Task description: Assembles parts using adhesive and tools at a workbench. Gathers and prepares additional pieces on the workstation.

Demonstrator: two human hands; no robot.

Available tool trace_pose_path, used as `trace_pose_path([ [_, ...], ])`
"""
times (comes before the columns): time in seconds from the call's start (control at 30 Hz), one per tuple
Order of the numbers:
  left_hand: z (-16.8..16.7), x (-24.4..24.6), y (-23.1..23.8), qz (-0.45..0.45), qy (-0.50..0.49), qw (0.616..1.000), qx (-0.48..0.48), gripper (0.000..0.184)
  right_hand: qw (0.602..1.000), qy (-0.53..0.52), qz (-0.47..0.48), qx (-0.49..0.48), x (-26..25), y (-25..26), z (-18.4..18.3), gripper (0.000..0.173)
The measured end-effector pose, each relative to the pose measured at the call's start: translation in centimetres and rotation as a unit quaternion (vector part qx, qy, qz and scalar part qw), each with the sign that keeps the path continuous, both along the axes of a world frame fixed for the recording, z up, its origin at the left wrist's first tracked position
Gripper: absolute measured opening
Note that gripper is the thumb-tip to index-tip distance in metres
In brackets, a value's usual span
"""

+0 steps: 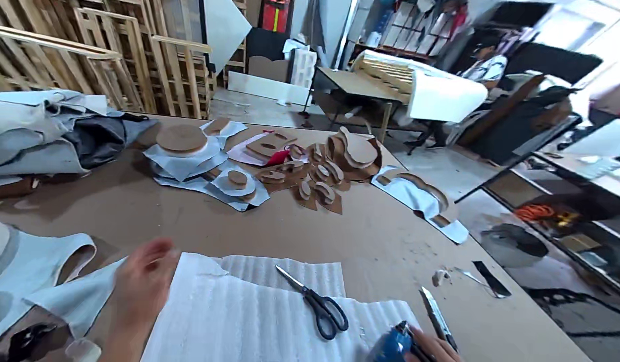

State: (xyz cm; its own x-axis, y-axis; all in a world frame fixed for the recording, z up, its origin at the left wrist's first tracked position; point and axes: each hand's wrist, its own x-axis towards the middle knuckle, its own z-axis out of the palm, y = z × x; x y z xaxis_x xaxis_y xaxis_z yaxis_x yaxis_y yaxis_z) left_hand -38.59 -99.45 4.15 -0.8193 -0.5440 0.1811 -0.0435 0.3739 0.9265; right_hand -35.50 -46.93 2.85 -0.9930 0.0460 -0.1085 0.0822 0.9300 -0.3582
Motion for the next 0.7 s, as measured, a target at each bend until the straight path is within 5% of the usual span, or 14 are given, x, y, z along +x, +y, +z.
trace_pose_path([
  [0.1, -0.9, -11.8, 2.8, -0.025, -0.059, 0.955, 0.291, 0.035, 0.981, 0.091, 0.104, -0.137, -6.4, -7.2, 1.2, 0.043],
  [0.17, -2.5, -18.7, 3.0, 0.009, -0.111, 0.924, 0.366, 0.041, 0.952, 0.159, 0.168, -0.201, -11.5, -13.7, 0.4, 0.036],
  [0.3, -4.5, -26.5, 2.4, 0.106, -0.173, 0.885, 0.419, 0.058, 0.939, 0.127, 0.232, -0.220, -22.7, -25.2, -0.4, 0.034],
  [0.47, -5.9, -29.6, 1.9, 0.142, -0.199, 0.848, 0.470, 0.063, 0.938, 0.121, 0.246, -0.212, -34.6, -35.0, -3.6, 0.046],
  [0.7, -6.5, -31.0, 3.2, 0.168, -0.147, 0.888, 0.402, 0.037, 0.951, 0.071, 0.270, -0.135, -38.3, -38.1, -5.3, 0.033],
])
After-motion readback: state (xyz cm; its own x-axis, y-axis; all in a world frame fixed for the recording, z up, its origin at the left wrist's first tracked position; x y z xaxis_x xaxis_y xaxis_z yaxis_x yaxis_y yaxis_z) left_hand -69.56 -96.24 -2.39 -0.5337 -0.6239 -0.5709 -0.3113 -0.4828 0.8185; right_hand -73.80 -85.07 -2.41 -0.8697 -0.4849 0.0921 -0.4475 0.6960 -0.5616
